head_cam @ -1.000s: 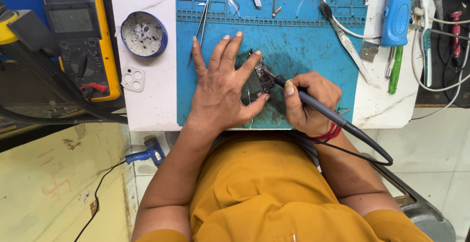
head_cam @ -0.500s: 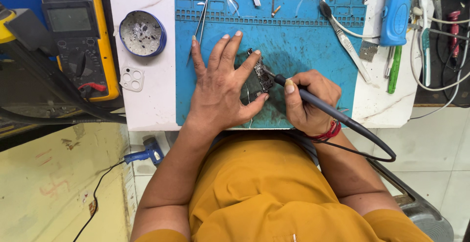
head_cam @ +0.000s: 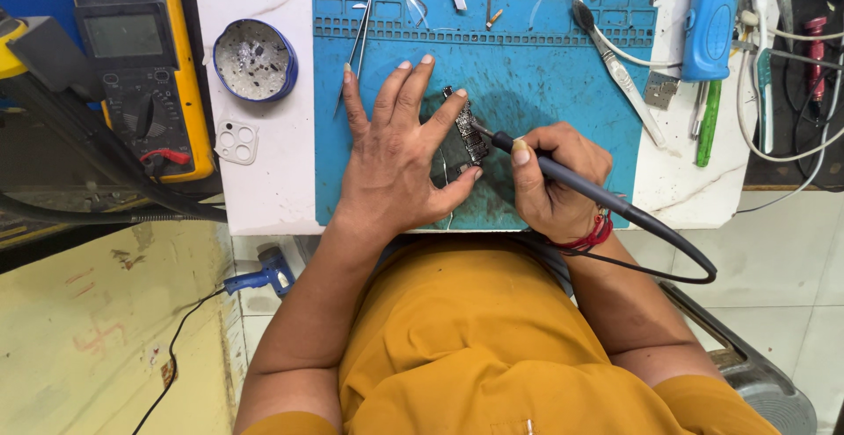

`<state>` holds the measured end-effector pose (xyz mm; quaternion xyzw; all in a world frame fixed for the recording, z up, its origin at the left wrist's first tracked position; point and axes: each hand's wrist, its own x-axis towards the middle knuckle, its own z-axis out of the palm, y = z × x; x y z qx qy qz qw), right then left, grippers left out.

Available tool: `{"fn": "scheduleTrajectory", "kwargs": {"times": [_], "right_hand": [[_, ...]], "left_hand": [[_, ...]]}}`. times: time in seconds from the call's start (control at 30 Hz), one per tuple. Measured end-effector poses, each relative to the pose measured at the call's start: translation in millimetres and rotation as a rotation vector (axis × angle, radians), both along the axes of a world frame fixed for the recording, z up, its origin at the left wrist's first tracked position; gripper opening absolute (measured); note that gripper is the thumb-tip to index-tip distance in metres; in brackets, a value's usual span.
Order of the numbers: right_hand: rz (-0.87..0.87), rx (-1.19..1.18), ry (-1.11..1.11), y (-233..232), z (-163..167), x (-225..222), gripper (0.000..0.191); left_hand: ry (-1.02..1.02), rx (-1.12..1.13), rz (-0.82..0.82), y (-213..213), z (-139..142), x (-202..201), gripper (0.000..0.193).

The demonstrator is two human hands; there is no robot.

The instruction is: The person solders a phone logic board held on a blue repair mat, steadying the board with one hand while applying a soldering iron to its components with the other. They reposition the board and continue working on different spots, then set the iron aside and reach toward the bench at the end.

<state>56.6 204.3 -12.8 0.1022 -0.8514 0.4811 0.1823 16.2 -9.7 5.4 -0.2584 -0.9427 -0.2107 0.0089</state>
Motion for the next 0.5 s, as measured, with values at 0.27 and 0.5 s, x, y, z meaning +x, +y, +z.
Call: {"fn": "scheduleTrajectory", "kwargs": {"times": [0.27, 0.5], "right_hand": [[0.004, -0.036, 0.012, 1.8, -0.7, -0.1, 0.014], [0.013, -0.006, 0.009, 0.6, 0.4, 0.3, 0.014]], "left_hand": [[0.002, -0.007, 0.005, 0.8, 0.0, 0.7, 0.077], [-0.007, -0.007, 0.006, 1.8, 0.1, 0.9, 0.077]]}}
